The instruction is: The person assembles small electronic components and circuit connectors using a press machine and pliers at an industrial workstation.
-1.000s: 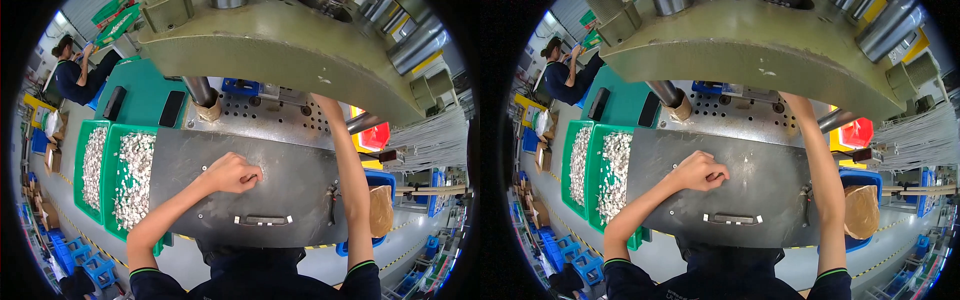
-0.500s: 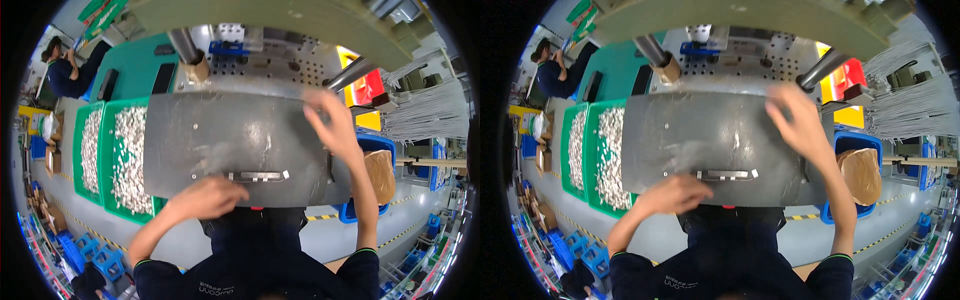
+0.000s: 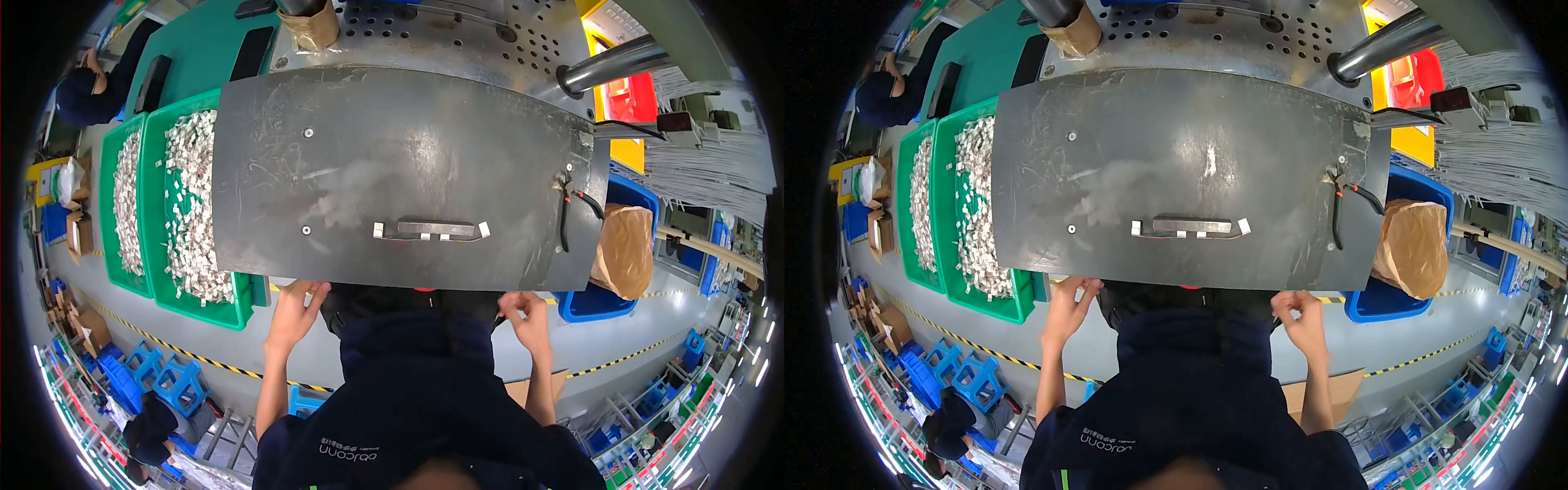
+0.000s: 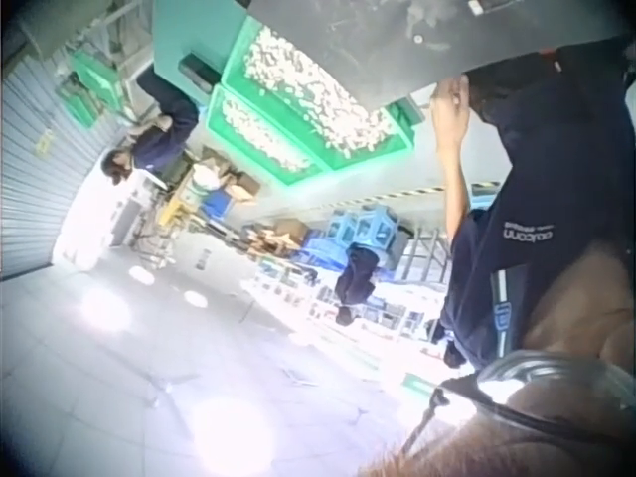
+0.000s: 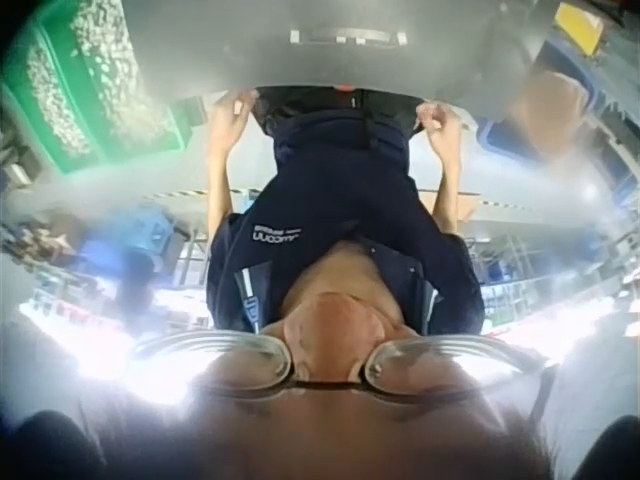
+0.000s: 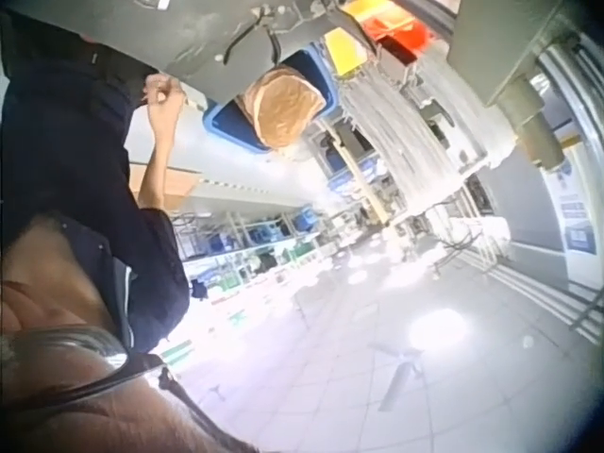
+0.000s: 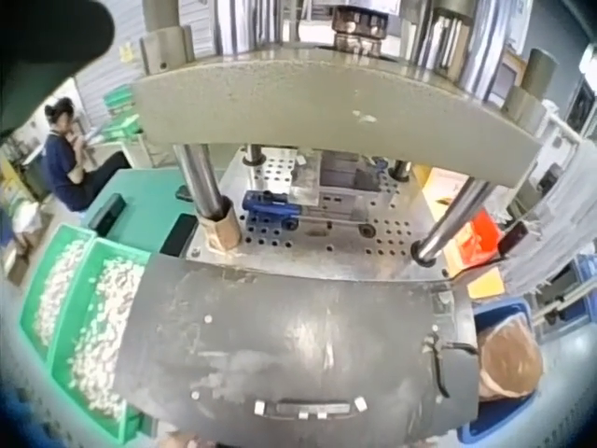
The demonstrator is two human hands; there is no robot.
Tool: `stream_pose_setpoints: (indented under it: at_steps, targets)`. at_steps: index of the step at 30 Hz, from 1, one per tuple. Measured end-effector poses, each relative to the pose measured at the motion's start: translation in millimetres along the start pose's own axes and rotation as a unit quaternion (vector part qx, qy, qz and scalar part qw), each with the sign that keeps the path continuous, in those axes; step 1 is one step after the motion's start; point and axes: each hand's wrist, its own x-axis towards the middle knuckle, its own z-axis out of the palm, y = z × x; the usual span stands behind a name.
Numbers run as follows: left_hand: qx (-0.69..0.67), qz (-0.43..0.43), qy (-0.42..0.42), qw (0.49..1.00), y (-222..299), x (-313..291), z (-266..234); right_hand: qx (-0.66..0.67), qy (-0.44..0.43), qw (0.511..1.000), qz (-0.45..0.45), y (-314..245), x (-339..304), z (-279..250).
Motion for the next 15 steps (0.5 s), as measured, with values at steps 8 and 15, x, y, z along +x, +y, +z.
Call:
stream_pose_setpoints:
  at_steps: [8, 15]
  targets:
    - [-0.096, -0.074, 0.014, 0.993, -6.6, 7.6, 6.5, 0.116, 0.104, 0.987, 0.05, 13.1, 10.8, 12.9]
    - [-0.077, -0.082, -0.147, 0.983, 66.4, 11.6, -4.5, 0.006, -0.237, 0.968, 0.082, -69.6, 13.8, -15.3]
